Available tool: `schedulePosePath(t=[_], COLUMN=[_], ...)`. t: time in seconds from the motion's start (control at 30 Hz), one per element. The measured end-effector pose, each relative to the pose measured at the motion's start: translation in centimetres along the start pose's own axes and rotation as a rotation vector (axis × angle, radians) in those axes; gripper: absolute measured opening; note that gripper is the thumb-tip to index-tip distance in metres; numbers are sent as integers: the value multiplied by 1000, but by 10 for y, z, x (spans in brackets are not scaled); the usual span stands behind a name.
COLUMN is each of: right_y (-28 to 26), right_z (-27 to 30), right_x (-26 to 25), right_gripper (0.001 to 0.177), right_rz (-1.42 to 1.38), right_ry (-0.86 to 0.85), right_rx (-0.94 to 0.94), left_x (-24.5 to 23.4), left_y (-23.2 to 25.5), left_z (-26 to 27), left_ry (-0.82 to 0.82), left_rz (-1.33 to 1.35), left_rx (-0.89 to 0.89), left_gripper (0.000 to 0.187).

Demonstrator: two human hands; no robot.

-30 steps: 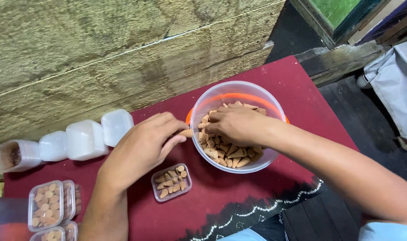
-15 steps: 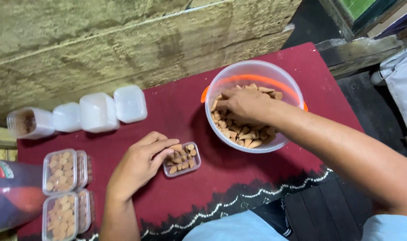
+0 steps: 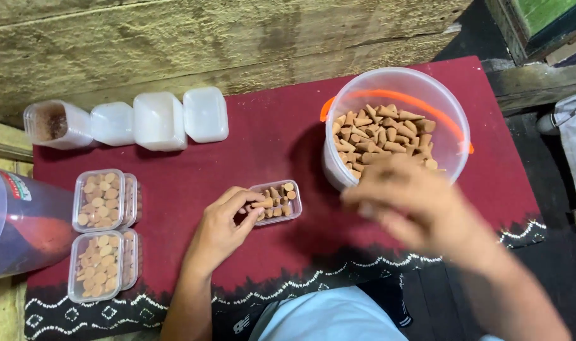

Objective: Packing incense cones from a large bucket into small plastic containers

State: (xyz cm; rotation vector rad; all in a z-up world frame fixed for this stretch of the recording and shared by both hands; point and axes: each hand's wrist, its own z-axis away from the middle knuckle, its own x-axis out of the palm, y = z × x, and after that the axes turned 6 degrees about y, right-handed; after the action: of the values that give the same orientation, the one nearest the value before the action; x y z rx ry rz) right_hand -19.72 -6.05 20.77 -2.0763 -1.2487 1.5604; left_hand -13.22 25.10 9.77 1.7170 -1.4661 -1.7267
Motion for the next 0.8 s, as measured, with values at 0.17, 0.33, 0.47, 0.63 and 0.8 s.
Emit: schedulePosePath(t=[0.17, 0.33, 0.47, 0.63, 0.8], right_y=[9, 57, 73, 46, 0], right_z=[32, 47, 55, 45, 31], right_x=[88, 135, 150, 129, 49], right_gripper=[42, 30, 25, 23, 17], right_rz=[-141, -186, -416, -390, 23], right_ry=[-100, 45, 146, 209, 348], right_rx=[146, 331, 506, 421, 74], left_x=[11, 25, 25, 26, 22], left_y=[4, -7, -10, -16, -1], left_z=[6, 16, 20, 23, 14], left_ry=[39, 46, 112, 132, 158], left_rz=[67, 117, 317, 394, 414], left_rx=[5, -42, -170, -197, -149], left_gripper=[16, 14, 15, 16, 25])
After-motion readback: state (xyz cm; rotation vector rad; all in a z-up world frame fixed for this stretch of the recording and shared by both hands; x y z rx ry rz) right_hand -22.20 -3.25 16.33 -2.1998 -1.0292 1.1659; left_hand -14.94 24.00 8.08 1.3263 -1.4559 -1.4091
